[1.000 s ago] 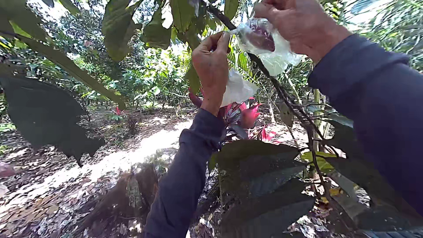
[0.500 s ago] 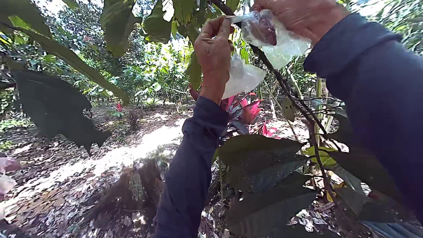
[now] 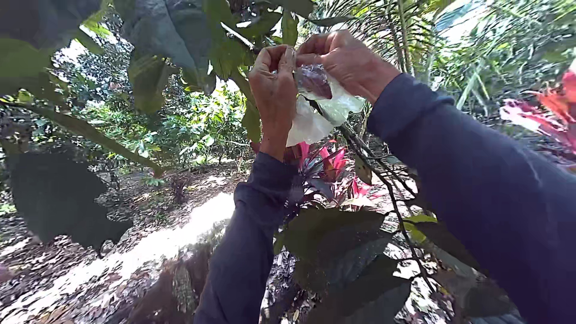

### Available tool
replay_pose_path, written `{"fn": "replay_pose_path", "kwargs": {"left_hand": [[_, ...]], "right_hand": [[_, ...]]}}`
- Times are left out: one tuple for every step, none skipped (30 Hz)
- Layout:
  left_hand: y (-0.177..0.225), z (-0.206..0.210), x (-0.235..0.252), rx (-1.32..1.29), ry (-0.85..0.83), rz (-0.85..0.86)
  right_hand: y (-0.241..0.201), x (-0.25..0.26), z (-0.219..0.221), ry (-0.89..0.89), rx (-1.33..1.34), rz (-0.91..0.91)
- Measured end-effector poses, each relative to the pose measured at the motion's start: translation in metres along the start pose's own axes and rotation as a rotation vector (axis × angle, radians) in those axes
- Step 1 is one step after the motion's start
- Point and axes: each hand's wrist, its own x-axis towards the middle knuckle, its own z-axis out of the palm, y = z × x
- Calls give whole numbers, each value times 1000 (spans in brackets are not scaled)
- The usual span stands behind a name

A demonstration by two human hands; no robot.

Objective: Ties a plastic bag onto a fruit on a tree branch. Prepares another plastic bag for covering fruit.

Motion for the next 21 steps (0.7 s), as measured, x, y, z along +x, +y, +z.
{"fn": "replay_pose_path", "kwargs": {"left_hand": [[0,0,1,36,-15,-2],[2,1,2,72,-25,-11],[3,1,2,99,-40,-28],[5,1,2,114,-49,-41],[6,0,3,122,-56,-54],[7,-1,3,130,-66,-74],[8,-2,4,135,-75,-90],[9,-2,4,139,-92,-99],[9,-3,5,143,-112,-105],[10,-4,5,154,-131,-107],[12,-5,5,169,-146,-103],[13,-6,5,175,-149,-100],[15,-6,6,188,-148,-101],[17,-7,7,214,-149,-109],[20,-8,8,252,-155,-123],[22,-10,10,293,-163,-137],[24,-11,11,334,-176,-143],[25,-12,13,378,-194,-141],[26,-13,14,416,-209,-138],[26,-15,16,443,-224,-133],[25,-16,16,449,-238,-127]], "right_hand": [[1,-1,0,-4,11,-15],[3,-2,0,-2,28,-39],[6,-2,-1,2,39,-68],[10,-3,-1,11,41,-98],[13,-3,-1,26,44,-122],[15,-3,0,43,58,-129],[17,-3,1,55,80,-132],[19,-3,2,66,102,-136],[21,-4,2,72,114,-140],[21,-5,2,76,117,-140],[22,-6,2,82,121,-140],[22,-7,2,88,129,-142],[22,-8,3,91,142,-148],[23,-9,3,91,155,-161],[23,-10,4,85,171,-182],[24,-10,4,74,197,-208],[25,-10,4,57,220,-234],[26,-10,3,41,234,-257],[27,-10,2,25,235,-276],[27,-11,1,8,223,-293],[27,-12,0,-7,199,-314]]}}
